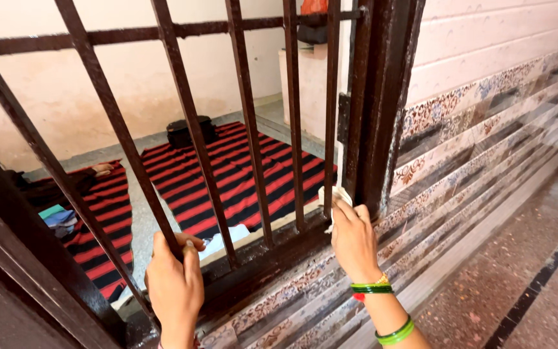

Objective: The person cleans metal window bars by wiping the vertical rods and horizontal frame with a white cloth.

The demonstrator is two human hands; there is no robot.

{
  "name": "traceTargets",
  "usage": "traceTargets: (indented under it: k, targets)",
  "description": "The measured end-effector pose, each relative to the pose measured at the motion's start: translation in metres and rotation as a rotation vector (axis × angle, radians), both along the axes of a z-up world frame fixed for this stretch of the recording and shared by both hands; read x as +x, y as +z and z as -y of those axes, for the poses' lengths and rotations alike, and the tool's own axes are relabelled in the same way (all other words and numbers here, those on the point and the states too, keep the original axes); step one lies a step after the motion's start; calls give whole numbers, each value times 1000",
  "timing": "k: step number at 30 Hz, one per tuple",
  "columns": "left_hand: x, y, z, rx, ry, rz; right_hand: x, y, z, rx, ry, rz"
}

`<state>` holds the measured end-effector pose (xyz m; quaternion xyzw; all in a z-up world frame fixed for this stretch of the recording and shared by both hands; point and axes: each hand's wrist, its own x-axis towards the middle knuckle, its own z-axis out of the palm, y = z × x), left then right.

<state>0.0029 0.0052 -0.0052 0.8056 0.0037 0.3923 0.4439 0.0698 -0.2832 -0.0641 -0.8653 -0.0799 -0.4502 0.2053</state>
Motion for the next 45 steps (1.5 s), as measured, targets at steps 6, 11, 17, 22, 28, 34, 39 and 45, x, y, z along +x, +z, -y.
traceTargets:
  k: [6,11,17,22,28,34,39,45]
  targets:
    - [0,-1,1,49,-25,105,-20,-42,17,294,69,-54]
    - [3,-1,1,42,24,29,-51,-84,41,712,144,-204]
    - [5,-4,1,55,57,38,-50,-104,64,1007,430,-123]
    - [6,-6,-1,65,37,84,-24,-80,49,682,306,-339]
    - [6,-4,-1,59,46,55,1,-65,22,-164,155,13]
    - [4,-2,2,23,72,-2,19,-59,-1,-238,225,-81]
    - [3,-1,3,60,102,25,-2,-49,-58,-293,361,-102]
    - [1,-3,2,93,52,114,-55,-30,-138,-247,631,-76]
